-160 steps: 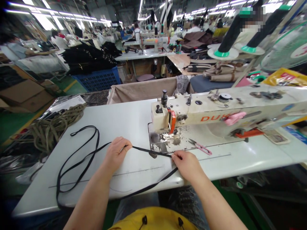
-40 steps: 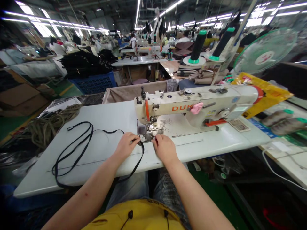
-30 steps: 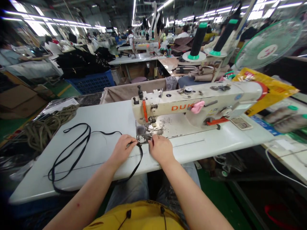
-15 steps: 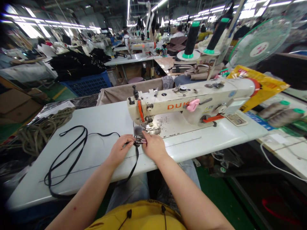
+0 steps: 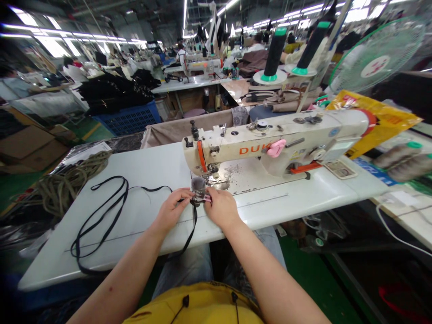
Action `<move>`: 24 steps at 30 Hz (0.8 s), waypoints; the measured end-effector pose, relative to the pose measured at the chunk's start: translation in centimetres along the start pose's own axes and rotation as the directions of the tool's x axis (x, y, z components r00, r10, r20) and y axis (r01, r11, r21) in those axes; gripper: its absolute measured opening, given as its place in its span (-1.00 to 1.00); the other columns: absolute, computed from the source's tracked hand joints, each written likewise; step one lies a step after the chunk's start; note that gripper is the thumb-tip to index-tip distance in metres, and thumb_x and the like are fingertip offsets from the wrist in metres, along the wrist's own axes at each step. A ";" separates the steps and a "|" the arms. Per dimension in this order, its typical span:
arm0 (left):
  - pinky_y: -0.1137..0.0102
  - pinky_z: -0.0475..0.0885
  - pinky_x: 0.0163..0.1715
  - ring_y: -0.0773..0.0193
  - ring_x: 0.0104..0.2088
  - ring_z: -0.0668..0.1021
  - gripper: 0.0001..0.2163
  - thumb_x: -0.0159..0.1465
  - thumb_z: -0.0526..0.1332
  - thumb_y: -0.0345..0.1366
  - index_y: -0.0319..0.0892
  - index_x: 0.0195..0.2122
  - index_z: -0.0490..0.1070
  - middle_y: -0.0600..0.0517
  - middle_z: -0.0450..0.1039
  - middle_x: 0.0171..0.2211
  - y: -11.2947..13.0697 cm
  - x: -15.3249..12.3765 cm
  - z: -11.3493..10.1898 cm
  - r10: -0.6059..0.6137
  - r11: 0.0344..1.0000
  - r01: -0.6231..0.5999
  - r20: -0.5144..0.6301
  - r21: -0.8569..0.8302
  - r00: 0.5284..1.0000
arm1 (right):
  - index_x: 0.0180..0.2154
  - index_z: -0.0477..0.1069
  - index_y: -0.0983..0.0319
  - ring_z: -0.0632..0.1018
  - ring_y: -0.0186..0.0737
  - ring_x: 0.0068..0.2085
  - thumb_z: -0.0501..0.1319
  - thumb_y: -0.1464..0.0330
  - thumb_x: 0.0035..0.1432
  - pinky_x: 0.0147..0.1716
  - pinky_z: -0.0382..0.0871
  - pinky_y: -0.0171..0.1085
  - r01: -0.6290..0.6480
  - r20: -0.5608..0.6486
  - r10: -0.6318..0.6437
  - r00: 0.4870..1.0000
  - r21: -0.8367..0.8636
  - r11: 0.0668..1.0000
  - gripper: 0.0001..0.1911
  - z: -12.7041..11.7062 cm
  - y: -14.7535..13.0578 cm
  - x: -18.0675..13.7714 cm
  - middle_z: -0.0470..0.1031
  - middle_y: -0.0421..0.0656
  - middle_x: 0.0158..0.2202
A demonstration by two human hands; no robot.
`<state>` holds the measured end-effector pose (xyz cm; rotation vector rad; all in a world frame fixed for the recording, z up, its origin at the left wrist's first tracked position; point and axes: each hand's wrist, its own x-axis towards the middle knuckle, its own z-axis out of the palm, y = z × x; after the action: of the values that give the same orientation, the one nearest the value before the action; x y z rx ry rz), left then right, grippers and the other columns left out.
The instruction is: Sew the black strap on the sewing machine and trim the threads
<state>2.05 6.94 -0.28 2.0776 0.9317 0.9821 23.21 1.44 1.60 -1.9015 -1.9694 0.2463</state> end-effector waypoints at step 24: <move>0.06 0.36 0.20 0.05 0.12 0.53 -0.88 0.44 0.19 -0.27 -0.08 -0.23 0.50 -0.05 0.65 -0.08 -0.2 0.0 0.2 0.051 0.999 -0.051 -0.016 0.000 0.999 | -0.21 0.49 0.27 0.48 0.01 -0.15 0.23 0.33 0.39 -0.11 0.13 -0.10 0.195 -0.073 -0.219 0.973 -0.244 0.950 -0.86 -0.4 -0.4 0.3 0.58 -0.02 -0.26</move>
<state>2.14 6.96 -0.51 2.1055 0.8902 1.0261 23.00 1.70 2.16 -1.7831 -2.1896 -0.1459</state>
